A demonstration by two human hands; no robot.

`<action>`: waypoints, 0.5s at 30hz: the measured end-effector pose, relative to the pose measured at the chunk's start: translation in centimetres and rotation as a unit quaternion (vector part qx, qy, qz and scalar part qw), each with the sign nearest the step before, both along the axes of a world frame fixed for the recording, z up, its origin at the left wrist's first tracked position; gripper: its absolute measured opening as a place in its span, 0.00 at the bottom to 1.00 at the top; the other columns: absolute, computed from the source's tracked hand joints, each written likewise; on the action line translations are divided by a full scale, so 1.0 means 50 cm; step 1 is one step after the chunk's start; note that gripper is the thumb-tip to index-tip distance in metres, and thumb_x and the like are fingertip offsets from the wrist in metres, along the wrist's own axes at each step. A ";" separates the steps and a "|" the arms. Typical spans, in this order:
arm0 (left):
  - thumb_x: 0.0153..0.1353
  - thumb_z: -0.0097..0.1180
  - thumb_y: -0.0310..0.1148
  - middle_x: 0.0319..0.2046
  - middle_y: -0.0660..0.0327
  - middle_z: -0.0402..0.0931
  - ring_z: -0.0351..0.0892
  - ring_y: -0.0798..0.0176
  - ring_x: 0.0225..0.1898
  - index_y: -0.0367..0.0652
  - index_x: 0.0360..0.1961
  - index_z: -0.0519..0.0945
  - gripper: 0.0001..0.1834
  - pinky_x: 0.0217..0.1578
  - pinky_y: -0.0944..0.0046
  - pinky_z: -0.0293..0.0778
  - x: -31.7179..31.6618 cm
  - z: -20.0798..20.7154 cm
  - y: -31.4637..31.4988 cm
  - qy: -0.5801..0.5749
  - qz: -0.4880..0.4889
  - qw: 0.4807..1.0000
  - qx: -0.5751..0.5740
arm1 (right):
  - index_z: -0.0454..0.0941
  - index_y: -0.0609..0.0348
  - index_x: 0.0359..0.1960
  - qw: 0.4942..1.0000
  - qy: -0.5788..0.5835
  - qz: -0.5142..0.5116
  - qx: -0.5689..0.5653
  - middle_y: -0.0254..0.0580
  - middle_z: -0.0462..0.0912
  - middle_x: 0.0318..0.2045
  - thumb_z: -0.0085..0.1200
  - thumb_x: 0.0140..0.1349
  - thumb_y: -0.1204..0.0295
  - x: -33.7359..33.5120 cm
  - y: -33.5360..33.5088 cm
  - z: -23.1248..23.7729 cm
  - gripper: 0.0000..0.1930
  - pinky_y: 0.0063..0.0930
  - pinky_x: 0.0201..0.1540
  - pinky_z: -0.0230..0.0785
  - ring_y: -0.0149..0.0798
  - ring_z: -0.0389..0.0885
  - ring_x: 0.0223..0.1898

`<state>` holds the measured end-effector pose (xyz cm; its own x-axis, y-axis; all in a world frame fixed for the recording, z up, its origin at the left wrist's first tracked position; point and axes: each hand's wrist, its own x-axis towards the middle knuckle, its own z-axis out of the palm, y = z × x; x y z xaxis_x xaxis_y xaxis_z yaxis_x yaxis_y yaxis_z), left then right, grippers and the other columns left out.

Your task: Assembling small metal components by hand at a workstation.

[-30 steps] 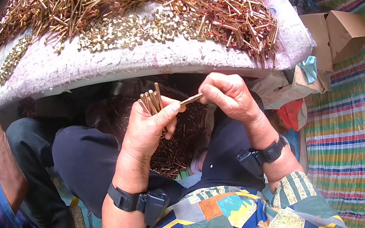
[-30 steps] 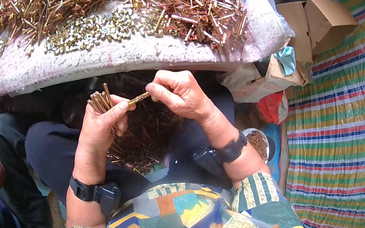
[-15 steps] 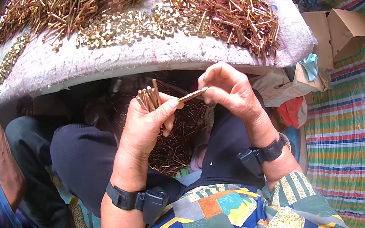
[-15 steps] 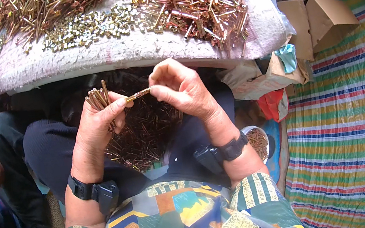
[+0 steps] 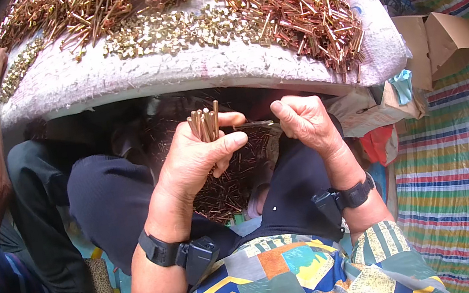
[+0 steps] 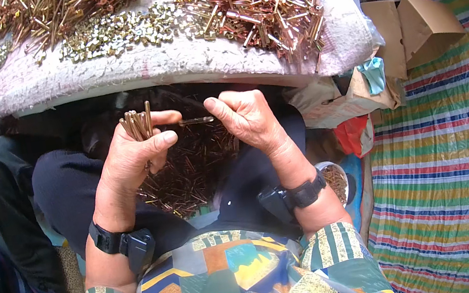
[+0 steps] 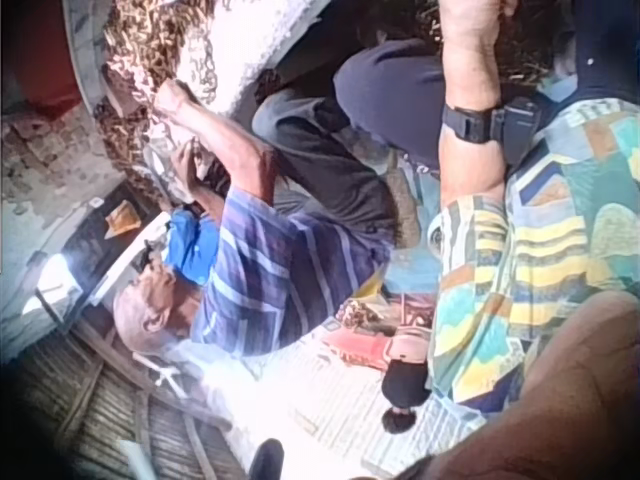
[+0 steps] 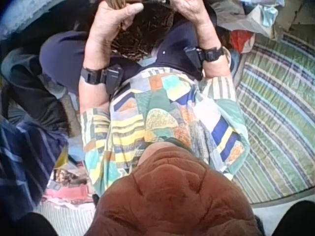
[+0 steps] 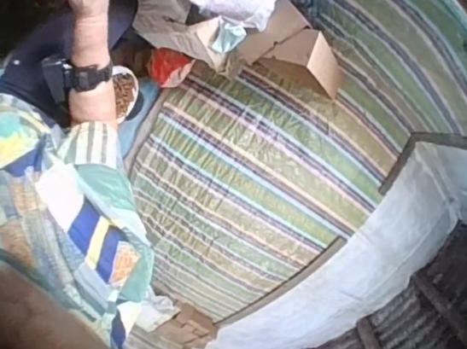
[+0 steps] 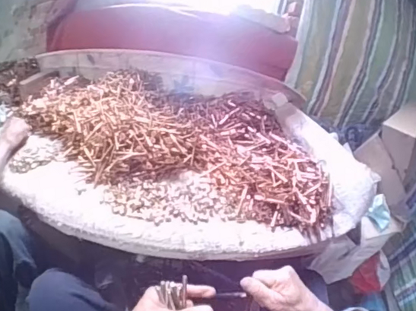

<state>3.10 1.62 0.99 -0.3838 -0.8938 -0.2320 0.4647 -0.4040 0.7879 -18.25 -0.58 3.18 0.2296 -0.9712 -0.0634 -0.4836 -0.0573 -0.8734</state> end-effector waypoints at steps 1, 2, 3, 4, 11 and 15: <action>0.46 0.64 0.27 0.12 0.67 0.69 0.61 0.77 0.10 0.35 0.29 0.79 0.09 0.11 0.76 0.55 -0.002 0.001 0.001 -0.006 -0.013 1.000 0.005 | 0.70 0.62 0.18 1.000 0.010 0.007 -0.026 0.24 0.67 0.13 0.54 0.58 0.69 0.001 -0.003 0.002 0.14 0.18 0.18 0.56 0.18 0.60 0.19; 0.46 0.64 0.27 0.12 0.67 0.69 0.61 0.77 0.10 0.35 0.29 0.79 0.09 0.11 0.76 0.55 -0.004 0.000 0.001 -0.007 -0.013 1.000 0.005 | 0.70 0.62 0.18 1.000 0.010 0.007 -0.025 0.24 0.67 0.13 0.54 0.58 0.69 0.006 -0.002 0.003 0.14 0.18 0.18 0.56 0.18 0.60 0.19; 0.44 0.65 0.27 0.13 0.67 0.70 0.61 0.77 0.10 0.35 0.29 0.79 0.10 0.11 0.75 0.55 -0.006 -0.002 -0.001 -0.014 -0.044 0.999 0.015 | 0.72 0.63 0.23 0.998 -0.061 0.013 -0.010 0.25 0.70 0.17 0.54 0.58 0.71 0.031 0.001 0.017 0.09 0.17 0.21 0.59 0.18 0.63 0.21; 0.43 0.66 0.27 0.13 0.67 0.70 0.62 0.77 0.10 0.36 0.29 0.79 0.11 0.11 0.75 0.55 -0.007 -0.002 -0.002 -0.023 -0.074 0.997 0.023 | 0.75 0.64 0.29 0.991 -0.133 0.021 0.003 0.25 0.73 0.20 0.54 0.57 0.73 0.055 0.002 0.024 0.06 0.15 0.24 0.62 0.18 0.65 0.23; 0.52 0.59 0.31 0.16 0.62 0.73 0.68 0.73 0.14 0.35 0.32 0.79 0.10 0.13 0.75 0.62 -0.021 -0.023 -0.005 0.014 -0.085 0.996 -0.025 | 0.73 0.65 0.33 0.982 -0.176 0.060 0.030 0.33 0.75 0.17 0.49 0.59 0.76 0.079 -0.005 0.012 0.04 0.14 0.20 0.63 0.19 0.69 0.19; 0.59 0.50 0.36 0.24 0.57 0.77 0.73 0.70 0.21 0.34 0.37 0.78 0.14 0.20 0.75 0.68 -0.030 -0.034 -0.002 0.038 -0.053 0.998 -0.024 | 0.72 0.65 0.30 0.975 -0.223 -0.004 0.023 0.33 0.75 0.16 0.48 0.60 0.76 0.061 0.000 0.019 0.04 0.13 0.17 0.62 0.20 0.70 0.15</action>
